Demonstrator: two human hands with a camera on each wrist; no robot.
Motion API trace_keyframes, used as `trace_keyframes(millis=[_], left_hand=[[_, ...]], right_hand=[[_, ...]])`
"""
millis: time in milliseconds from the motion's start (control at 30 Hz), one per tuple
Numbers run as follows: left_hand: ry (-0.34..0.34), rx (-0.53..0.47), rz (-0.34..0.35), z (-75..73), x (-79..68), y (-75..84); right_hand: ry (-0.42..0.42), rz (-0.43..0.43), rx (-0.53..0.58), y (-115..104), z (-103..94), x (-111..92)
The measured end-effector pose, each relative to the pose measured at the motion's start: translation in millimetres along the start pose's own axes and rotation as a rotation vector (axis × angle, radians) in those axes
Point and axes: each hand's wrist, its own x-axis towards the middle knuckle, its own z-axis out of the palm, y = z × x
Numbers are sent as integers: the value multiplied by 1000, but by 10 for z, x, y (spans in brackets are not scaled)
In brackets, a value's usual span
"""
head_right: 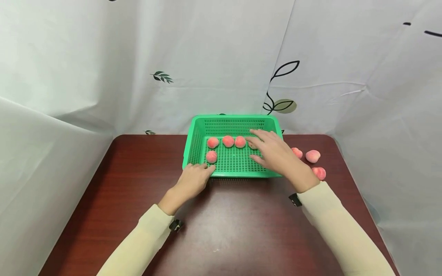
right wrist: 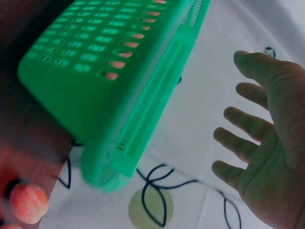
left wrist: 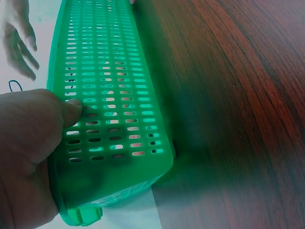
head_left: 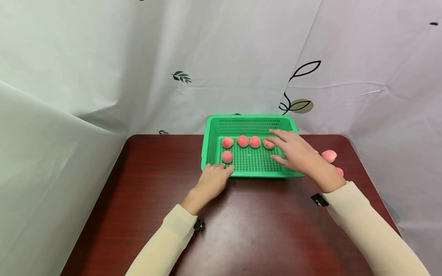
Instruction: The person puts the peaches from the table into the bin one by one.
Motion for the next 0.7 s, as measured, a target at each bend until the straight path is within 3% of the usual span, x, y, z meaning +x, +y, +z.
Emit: trace_keyframes(millis=[367,700], left_hand=[[39,18,12,31,-17,-6],[-14,-1,-7,38,-2,-2]], right_hand=[[-21,203,-32,116,-99,-429],[151,325,11,348,-110,-972]])
